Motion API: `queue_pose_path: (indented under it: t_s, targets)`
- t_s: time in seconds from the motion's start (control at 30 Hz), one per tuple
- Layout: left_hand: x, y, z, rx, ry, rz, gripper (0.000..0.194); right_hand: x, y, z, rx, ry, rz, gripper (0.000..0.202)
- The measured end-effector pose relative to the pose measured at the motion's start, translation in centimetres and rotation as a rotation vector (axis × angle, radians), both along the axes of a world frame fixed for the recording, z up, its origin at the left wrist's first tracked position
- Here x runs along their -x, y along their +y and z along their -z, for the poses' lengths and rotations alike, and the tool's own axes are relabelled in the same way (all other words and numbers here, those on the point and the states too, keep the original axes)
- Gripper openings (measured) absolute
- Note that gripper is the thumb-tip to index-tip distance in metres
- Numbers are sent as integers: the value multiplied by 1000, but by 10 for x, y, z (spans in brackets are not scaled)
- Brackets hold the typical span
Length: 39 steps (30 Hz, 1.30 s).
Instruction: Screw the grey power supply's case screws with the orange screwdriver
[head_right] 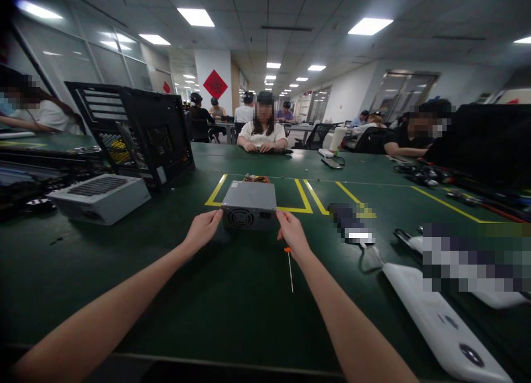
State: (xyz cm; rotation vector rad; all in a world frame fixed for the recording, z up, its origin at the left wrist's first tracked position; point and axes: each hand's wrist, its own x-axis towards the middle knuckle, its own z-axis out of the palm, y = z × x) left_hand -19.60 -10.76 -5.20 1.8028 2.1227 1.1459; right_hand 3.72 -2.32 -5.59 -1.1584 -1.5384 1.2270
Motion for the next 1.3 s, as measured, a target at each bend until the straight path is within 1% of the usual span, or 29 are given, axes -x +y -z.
queue_pose_path:
  t_s: [0.23, 0.5, 0.57, 0.67, 0.73, 0.87, 0.93, 1.03, 1.1, 1.17, 1.3]
  targets:
    - [-1, -1, -2, -16, -18, -17, 46, 1, 0, 3, 0, -1, 7, 53]
    - [-2, 1, -2, -17, -49, -58, 48, 2, 0, 3, -1, 36, 1, 46]
    - [-1, 0, -5, -67, -73, -62, 44, 2, -1, 3, 3, 39, 0, 44]
    - [-7, -7, -8, -207, -77, -61, 37, 4, -3, 2, 2, 39, 7, 43]
    - [-15, -12, -9, -216, -2, 13, 34, 6, -4, 2, -8, 40, 19, 42]
    - [-33, -12, -1, -38, 266, 305, 29, 11, -6, 3, -28, 43, 38, 39]
    - [-39, -8, 5, 3, 341, 426, 29, 12, -8, 3, -35, 44, 43, 38]
    - [-42, -1, 10, 15, 377, 521, 29, 13, -10, 2, -35, 39, 45, 37]
    - [-40, 3, 12, 30, 341, 543, 29, 13, -11, 0, -32, 33, 45, 36]
    - [-36, 5, 13, 58, 242, 555, 29, 12, -12, 0, -32, 27, 50, 36]
    - [-27, 6, 14, 135, -120, 590, 30, 14, -13, -2, -30, 20, 62, 34]
